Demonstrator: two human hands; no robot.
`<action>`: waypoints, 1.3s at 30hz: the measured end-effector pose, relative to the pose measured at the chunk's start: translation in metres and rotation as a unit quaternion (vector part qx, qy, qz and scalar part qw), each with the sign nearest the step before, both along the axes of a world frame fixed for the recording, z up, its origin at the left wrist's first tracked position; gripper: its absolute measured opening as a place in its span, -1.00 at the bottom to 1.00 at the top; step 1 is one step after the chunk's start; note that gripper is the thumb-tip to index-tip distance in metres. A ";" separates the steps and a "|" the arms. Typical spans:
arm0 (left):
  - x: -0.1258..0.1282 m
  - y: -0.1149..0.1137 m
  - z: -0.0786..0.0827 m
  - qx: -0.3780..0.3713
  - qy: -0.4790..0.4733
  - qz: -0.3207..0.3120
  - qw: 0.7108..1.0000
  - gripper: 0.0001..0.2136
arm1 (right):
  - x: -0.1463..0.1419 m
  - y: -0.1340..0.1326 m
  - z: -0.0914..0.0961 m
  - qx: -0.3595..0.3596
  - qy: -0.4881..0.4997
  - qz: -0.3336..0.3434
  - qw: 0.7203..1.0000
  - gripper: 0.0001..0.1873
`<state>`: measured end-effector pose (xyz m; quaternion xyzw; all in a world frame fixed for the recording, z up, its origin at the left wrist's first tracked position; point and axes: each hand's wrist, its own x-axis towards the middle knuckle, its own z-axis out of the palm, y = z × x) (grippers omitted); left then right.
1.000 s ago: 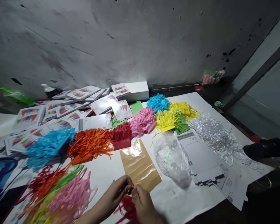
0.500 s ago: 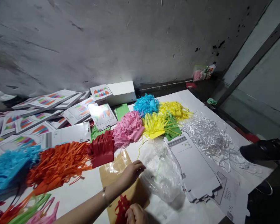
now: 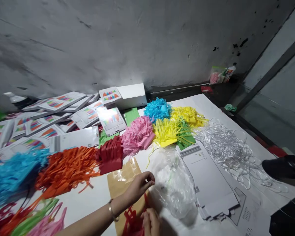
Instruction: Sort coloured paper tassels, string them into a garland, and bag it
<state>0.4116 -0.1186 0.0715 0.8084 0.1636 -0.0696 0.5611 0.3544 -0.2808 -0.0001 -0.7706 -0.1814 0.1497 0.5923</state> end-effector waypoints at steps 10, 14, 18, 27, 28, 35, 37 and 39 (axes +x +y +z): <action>-0.152 -0.004 0.054 -0.408 -0.024 0.318 0.855 -0.74 | -0.013 0.033 0.105 0.033 -0.157 0.179 0.971 -0.68; -0.194 -0.005 0.069 -0.412 -0.071 0.366 0.831 -0.73 | -0.047 0.046 0.124 0.024 -0.176 0.249 0.952 -0.69; -0.232 -0.003 0.080 -0.383 -0.101 0.362 0.844 -0.74 | -0.074 0.048 0.136 0.014 -0.131 0.289 0.948 -0.67; -0.284 -0.007 0.089 -0.374 -0.145 0.382 0.833 -0.75 | -0.117 0.053 0.150 0.008 -0.189 0.335 0.923 -0.72; -0.288 -0.007 0.090 -0.374 -0.149 0.378 0.834 -0.75 | -0.122 0.053 0.150 0.008 -0.185 0.338 0.923 -0.72; -0.311 -0.003 0.093 -0.295 -0.160 0.344 0.877 -0.79 | -0.137 0.057 0.156 -0.008 -0.242 0.364 0.900 -0.74; -0.319 -0.003 0.094 -0.263 -0.167 0.328 0.892 -0.80 | -0.135 0.059 0.158 -0.020 -0.274 0.391 0.878 -0.76; -0.325 -0.002 0.095 -0.226 -0.179 0.301 0.909 -0.81 | -0.134 0.060 0.161 -0.030 -0.261 0.417 0.870 -0.75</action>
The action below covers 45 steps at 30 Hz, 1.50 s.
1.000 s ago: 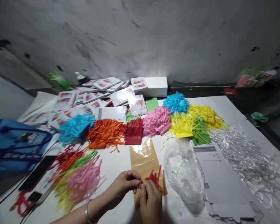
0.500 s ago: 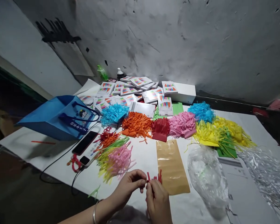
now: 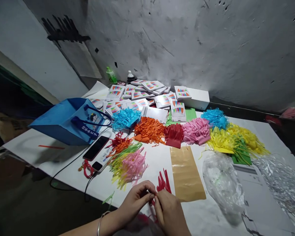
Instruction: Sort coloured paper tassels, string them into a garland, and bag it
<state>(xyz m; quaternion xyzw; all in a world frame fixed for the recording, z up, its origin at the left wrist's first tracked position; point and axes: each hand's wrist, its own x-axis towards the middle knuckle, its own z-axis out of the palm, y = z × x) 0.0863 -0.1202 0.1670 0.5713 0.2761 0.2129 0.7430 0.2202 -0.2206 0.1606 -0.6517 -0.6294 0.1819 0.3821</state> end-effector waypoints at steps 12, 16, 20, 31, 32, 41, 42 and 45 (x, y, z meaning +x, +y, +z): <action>-0.014 0.006 0.005 0.091 0.068 -0.027 0.993 -0.91 | -0.010 -0.007 -0.013 -0.066 0.118 0.004 0.991 -0.75; -0.013 0.012 0.001 0.002 0.076 -0.011 0.997 -0.94 | -0.012 -0.005 -0.013 -0.069 0.136 0.008 0.988 -0.73; -0.013 0.017 -0.007 -0.136 0.058 -0.047 0.988 -0.77 | -0.014 -0.005 -0.015 -0.063 0.150 0.006 0.987 -0.73; -0.028 0.010 -0.016 0.336 0.184 -0.086 0.920 -0.87 | -0.020 0.009 -0.050 0.070 0.002 0.021 0.997 -0.87; -0.029 0.012 -0.016 0.359 0.195 -0.081 0.909 -0.87 | -0.020 0.013 -0.052 0.093 -0.027 0.018 0.995 -0.87; -0.042 0.028 -0.027 0.352 0.225 -0.044 0.907 -0.86 | -0.035 0.027 -0.092 0.071 -0.010 -0.004 0.997 -0.70; -0.046 0.035 -0.030 0.348 0.222 -0.049 0.909 -0.86 | -0.037 0.030 -0.097 0.054 0.011 -0.012 0.998 -0.66; -0.066 0.080 -0.038 0.345 0.261 0.017 0.902 -0.84 | -0.040 0.050 -0.105 0.000 0.073 -0.072 0.995 -0.56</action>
